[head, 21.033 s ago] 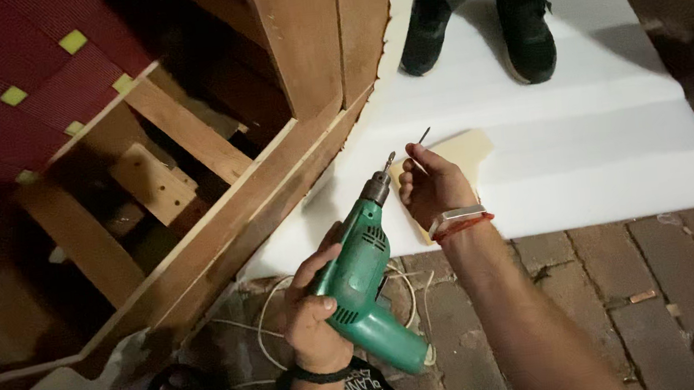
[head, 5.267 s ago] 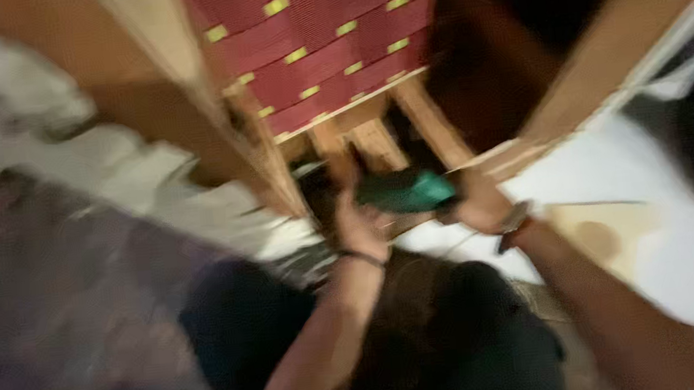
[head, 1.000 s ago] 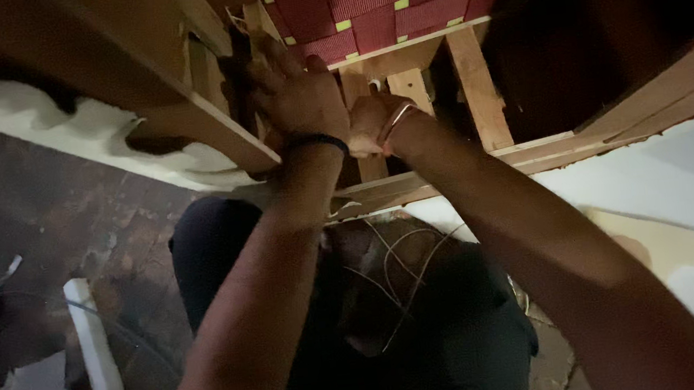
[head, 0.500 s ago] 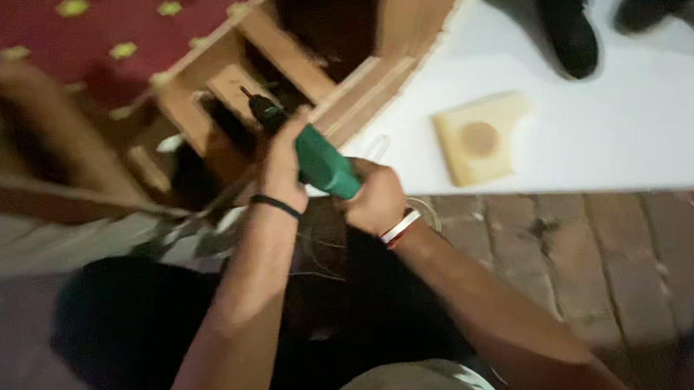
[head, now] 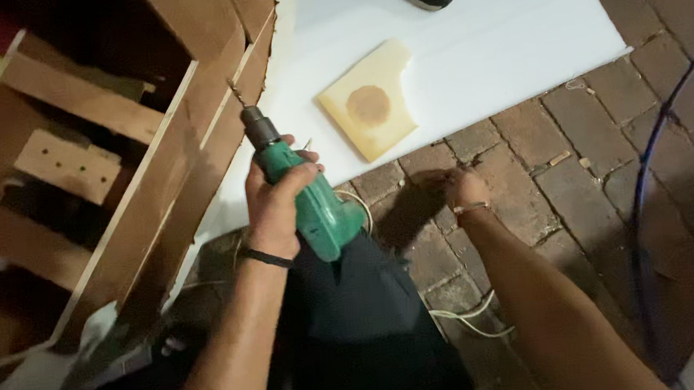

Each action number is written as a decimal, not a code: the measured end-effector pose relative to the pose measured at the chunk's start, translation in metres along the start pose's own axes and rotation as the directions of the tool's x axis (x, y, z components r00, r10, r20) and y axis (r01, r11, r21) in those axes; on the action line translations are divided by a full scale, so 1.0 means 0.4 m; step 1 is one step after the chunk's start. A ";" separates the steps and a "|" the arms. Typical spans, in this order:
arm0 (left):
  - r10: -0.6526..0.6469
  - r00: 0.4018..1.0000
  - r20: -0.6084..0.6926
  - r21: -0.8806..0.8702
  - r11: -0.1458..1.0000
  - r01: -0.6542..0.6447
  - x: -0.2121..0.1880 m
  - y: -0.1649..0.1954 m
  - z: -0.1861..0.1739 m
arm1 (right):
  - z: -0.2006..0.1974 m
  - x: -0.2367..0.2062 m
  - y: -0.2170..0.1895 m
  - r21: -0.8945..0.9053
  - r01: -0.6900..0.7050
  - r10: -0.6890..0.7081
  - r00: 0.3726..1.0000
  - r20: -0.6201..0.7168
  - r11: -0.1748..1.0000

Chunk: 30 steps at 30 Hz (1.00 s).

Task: The person uses a green corded drill to make holes in the wooden frame of a chair. They repeatedly pick up screws from a small plastic sheet on the floor and insert them into the drill before drilling into the chair's frame.

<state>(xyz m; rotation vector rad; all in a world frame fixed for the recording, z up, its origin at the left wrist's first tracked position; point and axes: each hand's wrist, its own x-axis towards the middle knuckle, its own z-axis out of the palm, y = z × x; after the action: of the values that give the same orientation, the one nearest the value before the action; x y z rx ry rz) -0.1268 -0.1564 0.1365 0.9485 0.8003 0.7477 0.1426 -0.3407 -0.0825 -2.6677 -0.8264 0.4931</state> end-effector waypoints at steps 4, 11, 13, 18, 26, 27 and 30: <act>-0.032 0.999 0.010 -0.128 0.991 0.033 0.030 -0.067 0.039 | 0.040 0.029 0.043 -0.204 0.108 -0.122 0.991 -0.060 0.973; -0.138 0.990 -0.019 -0.224 0.966 0.131 0.050 -0.165 0.042 | 0.041 0.008 0.109 -0.309 0.173 -0.170 0.985 0.038 0.935; -0.158 0.987 -0.013 -0.204 0.967 0.152 0.058 -0.191 0.031 | 0.021 -0.001 0.108 -0.340 0.280 -0.304 0.953 -0.017 0.898; -0.171 0.985 0.023 -0.116 0.978 0.172 0.099 -0.233 0.006 | -0.019 0.036 -0.005 0.362 -0.135 0.107 0.990 0.097 0.922; -0.142 0.989 -0.038 -0.043 0.989 0.140 0.130 -0.236 0.005 | -0.006 0.295 -0.208 0.914 -0.219 0.266 0.955 0.129 0.342; -0.137 0.990 -0.041 -0.010 0.991 0.136 0.126 -0.233 0.001 | 0.000 0.333 -0.221 0.919 -0.173 0.211 0.972 0.101 0.354; -0.187 0.981 -0.048 0.069 0.979 0.190 0.112 -0.221 -0.016 | 0.018 0.404 -0.233 0.859 -0.111 0.111 0.992 0.064 0.499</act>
<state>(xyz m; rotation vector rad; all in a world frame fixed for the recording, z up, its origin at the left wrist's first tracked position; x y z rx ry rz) -0.0926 -0.1510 0.0434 0.9104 0.9455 0.5784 0.2199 -0.1708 -0.0907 -1.7463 -0.2442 0.7041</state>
